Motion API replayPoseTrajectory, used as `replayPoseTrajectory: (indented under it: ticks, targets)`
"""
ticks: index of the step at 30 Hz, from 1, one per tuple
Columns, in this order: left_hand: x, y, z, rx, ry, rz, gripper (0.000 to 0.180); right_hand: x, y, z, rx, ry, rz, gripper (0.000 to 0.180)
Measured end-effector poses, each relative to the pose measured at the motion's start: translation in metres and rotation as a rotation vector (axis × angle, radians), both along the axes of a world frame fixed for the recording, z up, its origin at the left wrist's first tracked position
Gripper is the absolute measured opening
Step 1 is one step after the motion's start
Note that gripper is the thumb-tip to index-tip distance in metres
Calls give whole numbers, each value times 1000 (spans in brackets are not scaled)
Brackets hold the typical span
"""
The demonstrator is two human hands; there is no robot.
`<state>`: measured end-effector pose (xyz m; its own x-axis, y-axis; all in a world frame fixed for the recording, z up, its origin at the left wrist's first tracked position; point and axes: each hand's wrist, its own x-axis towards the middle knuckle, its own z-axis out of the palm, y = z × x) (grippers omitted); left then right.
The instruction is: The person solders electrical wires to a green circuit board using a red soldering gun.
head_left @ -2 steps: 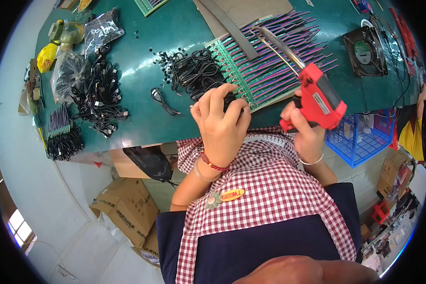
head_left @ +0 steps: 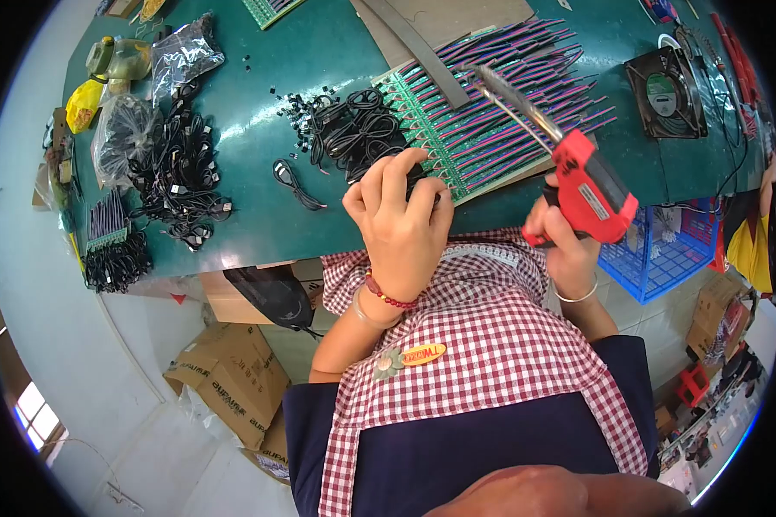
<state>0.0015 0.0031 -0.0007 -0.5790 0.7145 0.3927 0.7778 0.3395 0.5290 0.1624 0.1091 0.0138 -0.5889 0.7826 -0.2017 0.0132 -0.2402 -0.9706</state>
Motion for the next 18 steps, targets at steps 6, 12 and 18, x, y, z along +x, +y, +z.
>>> replayPoseTrajectory:
  ticks: [6, 12, 18]
  targets:
    - [-3, 3, -3, -23, -8, 7, 13, 53, -7, -20, -19, 2, 123, 36]
    - [-4, 5, -5, -32, -21, -7, 13, 93, -17, -36, -17, -137, 223, 36]
    - [-4, 3, -7, -28, -27, -14, 12, 105, -19, -44, 7, -203, 241, 32]
